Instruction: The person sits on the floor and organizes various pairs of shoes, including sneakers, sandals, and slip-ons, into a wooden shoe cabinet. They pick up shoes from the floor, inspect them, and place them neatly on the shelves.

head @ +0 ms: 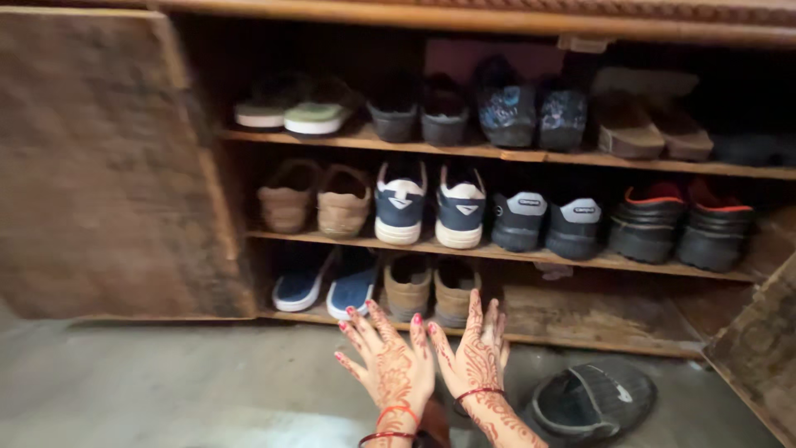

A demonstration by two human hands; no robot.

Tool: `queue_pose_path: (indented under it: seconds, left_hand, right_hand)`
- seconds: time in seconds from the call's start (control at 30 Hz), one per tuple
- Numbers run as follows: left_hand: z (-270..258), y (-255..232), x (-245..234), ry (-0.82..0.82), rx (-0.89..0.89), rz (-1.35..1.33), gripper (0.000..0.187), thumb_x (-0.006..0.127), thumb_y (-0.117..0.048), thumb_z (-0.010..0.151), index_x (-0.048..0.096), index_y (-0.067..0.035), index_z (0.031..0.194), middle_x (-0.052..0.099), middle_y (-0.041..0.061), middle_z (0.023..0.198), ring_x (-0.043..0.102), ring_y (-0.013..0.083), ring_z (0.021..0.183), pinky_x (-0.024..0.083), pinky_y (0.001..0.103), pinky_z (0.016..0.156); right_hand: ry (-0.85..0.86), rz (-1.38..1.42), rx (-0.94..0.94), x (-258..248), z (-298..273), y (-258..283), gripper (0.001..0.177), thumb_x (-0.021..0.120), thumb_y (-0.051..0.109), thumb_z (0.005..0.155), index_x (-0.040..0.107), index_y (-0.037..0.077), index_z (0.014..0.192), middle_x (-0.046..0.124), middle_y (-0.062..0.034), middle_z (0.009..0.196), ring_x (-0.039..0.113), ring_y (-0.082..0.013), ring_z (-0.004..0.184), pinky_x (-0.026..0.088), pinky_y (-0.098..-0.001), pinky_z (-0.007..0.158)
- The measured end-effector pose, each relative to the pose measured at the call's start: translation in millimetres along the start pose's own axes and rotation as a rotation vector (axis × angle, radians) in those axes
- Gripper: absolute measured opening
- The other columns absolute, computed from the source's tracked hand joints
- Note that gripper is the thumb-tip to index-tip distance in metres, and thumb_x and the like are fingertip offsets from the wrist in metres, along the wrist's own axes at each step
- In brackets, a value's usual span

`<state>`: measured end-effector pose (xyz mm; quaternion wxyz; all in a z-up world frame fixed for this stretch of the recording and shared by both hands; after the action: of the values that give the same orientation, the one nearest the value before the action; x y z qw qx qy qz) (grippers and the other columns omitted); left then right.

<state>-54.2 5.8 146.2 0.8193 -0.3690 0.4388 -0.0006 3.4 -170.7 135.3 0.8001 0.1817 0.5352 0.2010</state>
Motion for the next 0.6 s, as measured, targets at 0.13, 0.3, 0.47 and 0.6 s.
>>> queue_pose_path:
  seconds: [0.13,0.3,0.47,0.6]
  left_hand:
    - [-7,3,-58,0.002,-0.047,-0.004,0.085,0.041,-0.062,0.096,0.014,-0.013,0.16,0.0,0.016,0.172,-0.004,0.036,0.154,-0.003,0.07,0.114]
    - [-13,31,-142,-0.02,-0.103,-0.056,0.084,0.039,-0.06,0.099,0.012,-0.012,0.162,-0.001,0.018,0.169,-0.007,0.0369,0.155,-0.007,0.073,0.113]
    - [-16,73,-227,-0.09,-0.139,-0.012,0.083,0.04,-0.06,0.098,0.012,-0.014,0.162,0.0,0.019,0.17,-0.007,0.037,0.156,-0.008,0.073,0.113]
    - [-25,127,-288,-0.135,-0.236,-0.028,0.083,0.038,-0.06,0.1,0.01,-0.015,0.163,0.0,0.018,0.171,-0.008,0.0362,0.157,-0.008,0.073,0.115]
  right_hand:
    - [-0.02,0.05,-0.072,-31,-22,55,0.099,0.057,0.066,0.087,0.009,0.026,0.163,0.011,-0.0168,0.17,0.011,-0.0383,0.155,0.017,-0.0633,0.118]
    - [-0.022,0.13,-0.164,-48,-56,121,0.1,0.057,0.067,0.086,0.011,0.025,0.164,0.012,-0.0173,0.169,0.011,-0.0394,0.155,0.017,-0.0637,0.117]
    - [0.057,0.21,-0.195,-36,-95,191,0.1,0.056,0.07,0.087,0.012,0.025,0.165,0.012,-0.0184,0.17,0.012,-0.0412,0.155,0.018,-0.0646,0.118]
    - [0.153,0.244,-0.221,-14,-132,253,0.106,0.059,0.074,0.083,0.012,0.025,0.164,0.011,-0.0202,0.169,0.011,-0.0413,0.156,0.017,-0.0663,0.118]
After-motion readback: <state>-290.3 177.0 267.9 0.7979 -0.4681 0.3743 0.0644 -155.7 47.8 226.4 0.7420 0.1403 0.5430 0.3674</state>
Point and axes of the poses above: each hand's wrist, its own z-axis towards the middle knuckle, its own x-axis out of the palm, y = z × x, the point moved 10 cm from there along z, towards the middle knuckle
